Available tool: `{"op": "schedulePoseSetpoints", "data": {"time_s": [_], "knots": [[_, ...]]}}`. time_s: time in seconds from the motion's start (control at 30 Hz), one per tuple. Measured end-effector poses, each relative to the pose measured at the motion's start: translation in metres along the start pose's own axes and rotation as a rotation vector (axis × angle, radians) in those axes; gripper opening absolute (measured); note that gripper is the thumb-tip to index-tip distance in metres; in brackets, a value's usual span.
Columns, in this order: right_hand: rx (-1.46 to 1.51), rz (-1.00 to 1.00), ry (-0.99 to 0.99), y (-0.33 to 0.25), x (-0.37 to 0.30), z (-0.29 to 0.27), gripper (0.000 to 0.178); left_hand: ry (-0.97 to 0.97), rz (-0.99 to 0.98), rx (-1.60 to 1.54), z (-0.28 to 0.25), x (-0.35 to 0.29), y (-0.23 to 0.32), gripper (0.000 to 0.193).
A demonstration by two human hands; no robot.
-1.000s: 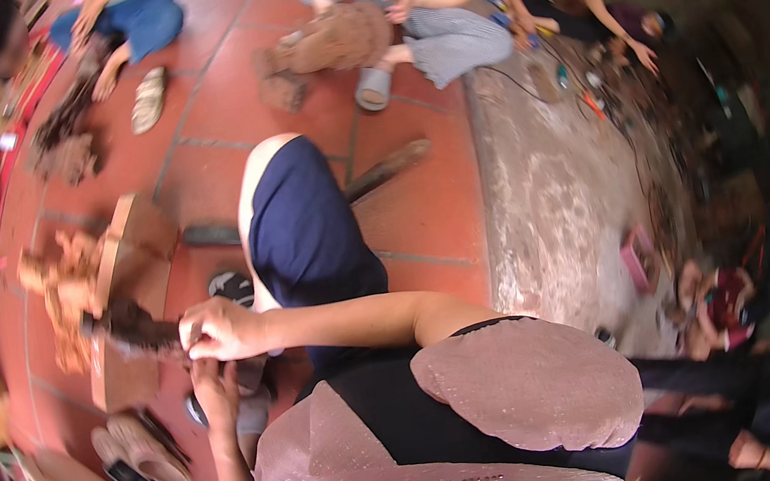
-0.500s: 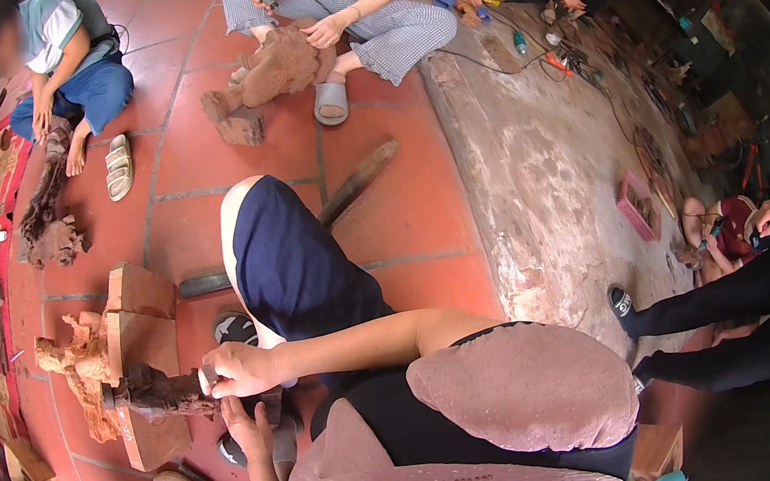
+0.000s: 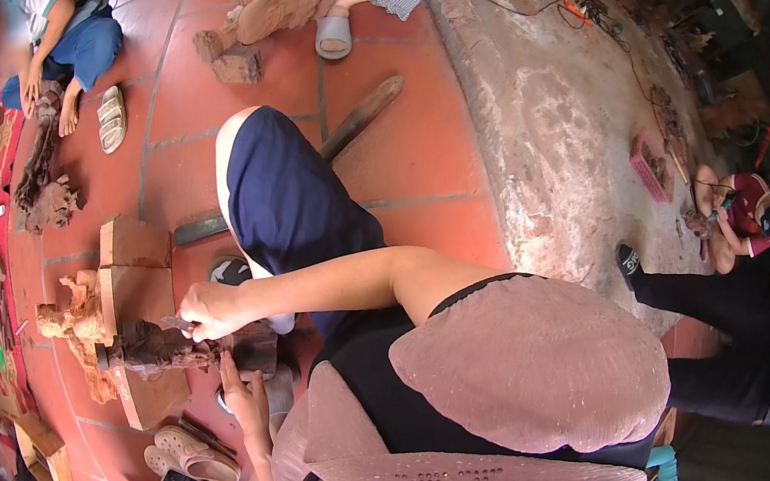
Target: The person sits on the floor and carves a piece of wood using a small knife. They hold the wood with one hand and carefully shape it with the other, occasionally adjusting their grip and the wood's position.
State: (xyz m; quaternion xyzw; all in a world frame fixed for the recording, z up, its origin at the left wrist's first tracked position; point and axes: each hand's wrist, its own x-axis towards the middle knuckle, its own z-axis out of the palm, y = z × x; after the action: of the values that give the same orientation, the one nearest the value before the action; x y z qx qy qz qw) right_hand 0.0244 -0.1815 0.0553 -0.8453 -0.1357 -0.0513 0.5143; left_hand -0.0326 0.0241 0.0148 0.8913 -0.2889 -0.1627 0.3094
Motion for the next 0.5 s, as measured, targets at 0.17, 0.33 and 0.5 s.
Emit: {"op": "schedulePoseSetpoints", "data": {"time_s": [0.17,0.33,0.5], "knots": [[-0.130,-0.107,0.106,0.001,0.023,-0.019,0.023,0.054,-0.045,-0.099,-0.004,-0.014,-0.007,0.053],[-0.076,0.003,-0.100,0.015,0.053,-0.034,0.022,0.362,-0.459,-0.488,-0.001,-0.039,-0.028,0.036],[-0.102,-0.040,-0.349,0.003,0.054,-0.028,0.007,0.625,-0.662,-0.968,0.026,-0.026,0.005,0.048]]}}
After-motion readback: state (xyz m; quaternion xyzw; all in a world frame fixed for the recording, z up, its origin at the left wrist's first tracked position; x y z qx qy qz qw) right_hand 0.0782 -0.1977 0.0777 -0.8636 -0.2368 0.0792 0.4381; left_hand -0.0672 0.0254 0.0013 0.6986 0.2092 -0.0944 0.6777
